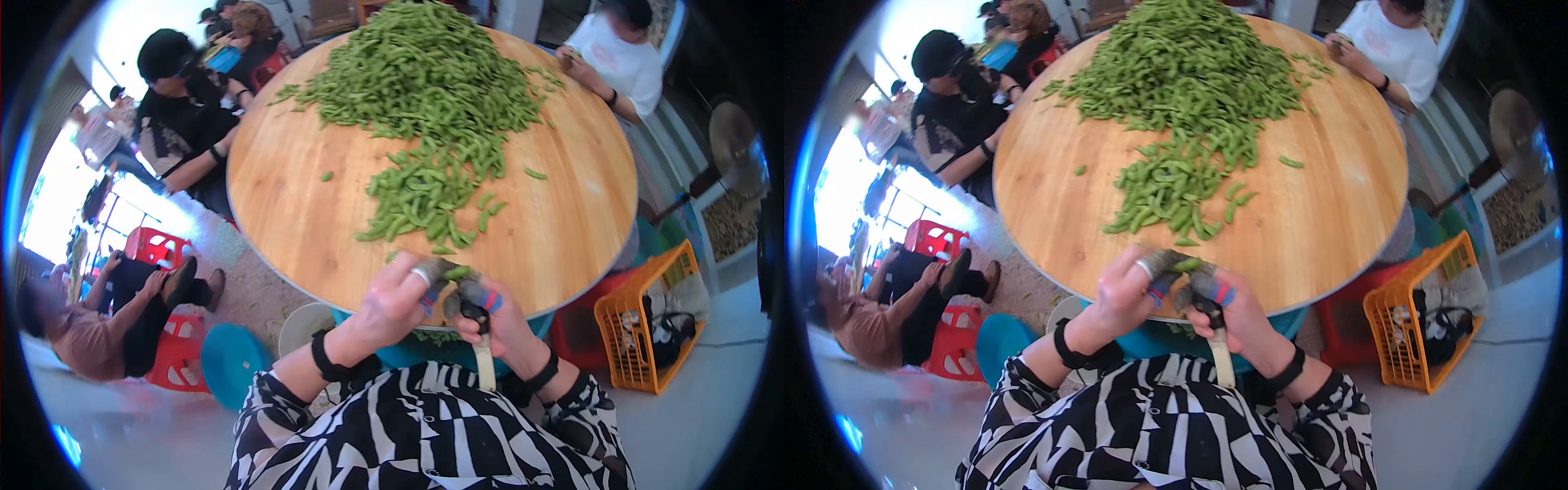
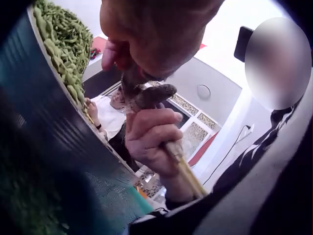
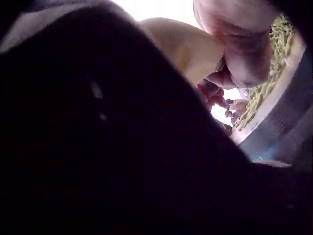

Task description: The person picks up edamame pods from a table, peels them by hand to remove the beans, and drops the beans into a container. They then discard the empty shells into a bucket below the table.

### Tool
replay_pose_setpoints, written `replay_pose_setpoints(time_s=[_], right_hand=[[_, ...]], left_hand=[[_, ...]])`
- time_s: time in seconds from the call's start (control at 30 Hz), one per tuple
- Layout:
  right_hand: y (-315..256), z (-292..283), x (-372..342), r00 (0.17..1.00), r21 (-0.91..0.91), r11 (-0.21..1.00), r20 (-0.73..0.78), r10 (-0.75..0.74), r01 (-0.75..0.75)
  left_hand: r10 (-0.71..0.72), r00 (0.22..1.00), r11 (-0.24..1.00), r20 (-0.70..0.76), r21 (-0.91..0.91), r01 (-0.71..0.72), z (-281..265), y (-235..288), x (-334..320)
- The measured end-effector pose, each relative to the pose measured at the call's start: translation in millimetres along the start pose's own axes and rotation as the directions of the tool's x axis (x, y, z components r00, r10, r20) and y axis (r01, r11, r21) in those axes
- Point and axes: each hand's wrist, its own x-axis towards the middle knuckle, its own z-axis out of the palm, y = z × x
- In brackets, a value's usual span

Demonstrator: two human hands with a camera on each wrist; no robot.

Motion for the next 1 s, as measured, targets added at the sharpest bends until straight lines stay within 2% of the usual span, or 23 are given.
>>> replay_pose_setpoints(time_s=[0.07,0.1,0.13,0.2,0.27,0.4,0.47,0.5,0.57,0.6,0.73,0.8,0.83,0.9,0.93,1.0], right_hand=[[3,6,-2,0.999,-0.063,0.997,-0.038,-0.038,0.035],[3,11,-2,0.99,-0.233,0.966,-0.063,-0.126,0.108],[5,15,0,0.973,-0.396,0.9,-0.062,-0.223,0.181],[8,20,3,0.958,-0.384,0.894,-0.074,-0.278,0.23],[9,22,4,0.926,-0.492,0.822,-0.077,-0.369,0.286],[6,14,4,0.922,-0.507,0.804,-0.044,-0.386,0.312],[3,12,2,0.891,-0.69,0.654,-0.03,-0.454,0.31],[3,17,2,0.892,-0.69,0.65,-0.015,-0.452,0.318],[2,22,0,0.792,-0.848,0.406,0.025,-0.61,0.34],[3,18,0,0.792,-0.873,0.363,0.042,-0.61,0.326],[0,14,-4,0.825,-0.911,0.309,0.057,-0.562,0.273],[2,5,0,0.728,-0.917,-0.031,0.336,-0.598,0.398],[1,6,-1,0.73,-0.917,-0.031,0.336,-0.595,0.397],[-1,13,-4,0.665,-0.881,-0.247,0.468,-0.582,0.403],[0,14,-3,0.663,-0.881,-0.249,0.468,-0.584,0.402],[2,14,-3,0.586,-0.82,-0.33,0.567,-0.579,0.468]], left_hand=[[0.082,0.997,0.996,0.001,0.03,-0.082,-3,-4,-2],[0.038,0.999,0.998,0.005,-0.048,-0.038,-5,-5,0],[-0.009,0.996,0.999,0.087,-0.053,0.014,-7,-6,-1],[-0.139,0.986,0.98,0.089,-0.134,0.15,-5,0,2],[-0.256,0.966,0.928,0.035,-0.272,0.255,-1,3,2],[-0.328,0.945,0.883,0.013,-0.351,0.311,0,6,3],[-0.376,0.92,0.87,0.106,-0.301,0.39,-1,5,0],[-0.375,0.922,0.875,0.094,-0.294,0.385,-3,6,-2],[-0.383,0.909,0.852,0.165,-0.318,0.417,-2,12,-3],[-0.466,0.836,0.8,0.291,-0.266,0.538,-12,23,2],[-0.429,0.862,0.788,0.27,-0.355,0.504,-6,19,-5],[-0.286,0.937,0.901,0.198,-0.278,0.334,-5,21,-8],[-0.289,0.937,0.899,0.197,-0.279,0.336,-5,23,-8],[-0.362,0.868,0.859,0.339,-0.24,0.452,-5,25,-7],[-0.359,0.869,0.86,0.34,-0.241,0.45,-5,27,-6],[-0.365,0.875,0.859,0.318,-0.247,0.449,-5,32,-6]])
